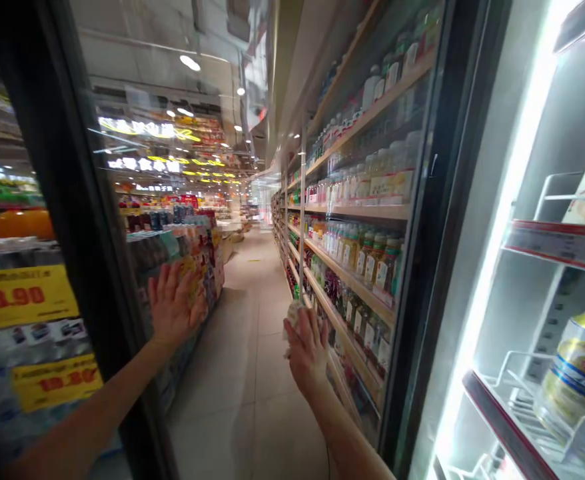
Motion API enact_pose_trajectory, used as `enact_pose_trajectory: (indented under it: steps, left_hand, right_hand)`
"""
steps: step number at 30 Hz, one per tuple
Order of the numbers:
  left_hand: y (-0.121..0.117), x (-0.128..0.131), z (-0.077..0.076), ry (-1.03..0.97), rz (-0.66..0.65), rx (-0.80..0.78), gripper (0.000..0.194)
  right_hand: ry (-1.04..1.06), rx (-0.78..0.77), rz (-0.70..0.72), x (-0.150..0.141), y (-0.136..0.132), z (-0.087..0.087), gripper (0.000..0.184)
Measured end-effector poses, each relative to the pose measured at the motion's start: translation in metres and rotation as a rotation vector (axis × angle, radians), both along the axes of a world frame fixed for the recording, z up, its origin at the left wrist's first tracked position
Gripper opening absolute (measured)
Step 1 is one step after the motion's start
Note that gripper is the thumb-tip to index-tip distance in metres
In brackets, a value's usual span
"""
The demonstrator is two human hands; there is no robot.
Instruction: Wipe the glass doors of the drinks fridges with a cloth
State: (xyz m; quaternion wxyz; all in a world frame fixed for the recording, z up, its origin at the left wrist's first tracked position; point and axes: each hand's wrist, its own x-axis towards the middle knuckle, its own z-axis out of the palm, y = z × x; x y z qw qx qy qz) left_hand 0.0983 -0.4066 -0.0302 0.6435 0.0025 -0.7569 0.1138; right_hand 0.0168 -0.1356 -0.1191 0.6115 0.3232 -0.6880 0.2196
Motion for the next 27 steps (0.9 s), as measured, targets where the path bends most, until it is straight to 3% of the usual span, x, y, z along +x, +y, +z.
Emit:
enact_pose_trajectory:
  steps: [3, 4, 8, 9, 11, 13, 14, 18, 20, 22, 24, 27]
  left_hand:
    - [-0.006, -0.011, -0.001, -0.003, -0.039, -0.007, 0.071]
    - [-0.008, -0.014, -0.001, -0.002, -0.055, -0.007, 0.072]
    - [-0.014, -0.027, 0.004, 0.002, -0.094, -0.005, 0.071]
    - [-0.014, -0.030, 0.005, -0.001, -0.095, -0.010, 0.071]
    - [-0.014, -0.034, 0.001, -0.003, -0.086, -0.013, 0.070]
    - [-0.013, -0.035, -0.015, -0.015, -0.067, 0.011, 0.069]
    - [-0.012, -0.035, -0.028, -0.021, -0.057, 0.025, 0.069]
    - [-0.008, -0.032, -0.092, -0.041, -0.046, 0.039, 0.070]
    - [-0.007, -0.030, -0.113, -0.030, -0.050, 0.033, 0.071]
    - [-0.007, -0.029, -0.120, -0.003, -0.062, 0.024, 0.072]
    - [-0.008, -0.029, -0.119, 0.022, -0.079, 0.013, 0.072]
    - [-0.012, -0.026, -0.127, 0.031, -0.101, -0.012, 0.071]
  right_hand:
    - [0.059, 0.153, -0.009, -0.008, -0.001, 0.001, 0.039]
    - [0.068, 0.140, -0.044, -0.012, 0.003, 0.004, 0.040]
    - [-0.004, -0.331, -0.263, -0.023, 0.004, 0.016, 0.044]
    - [-0.013, -0.371, -0.267, -0.022, -0.002, 0.017, 0.045]
    - [0.021, -0.213, -0.197, -0.020, -0.017, 0.014, 0.043]
    - [0.070, 0.007, -0.139, -0.021, -0.022, 0.011, 0.042]
    - [0.082, 0.014, -0.147, -0.023, -0.020, 0.010, 0.042]
    - [0.047, -0.382, -0.267, -0.027, -0.010, 0.003, 0.046]
    - [0.074, -0.259, -0.213, -0.022, -0.020, -0.009, 0.044]
    - [0.131, 0.059, -0.108, -0.016, -0.033, -0.022, 0.042]
    - [0.165, 0.167, -0.079, -0.014, -0.038, -0.029, 0.042]
    - [0.118, -0.190, -0.184, -0.016, -0.041, -0.027, 0.044]
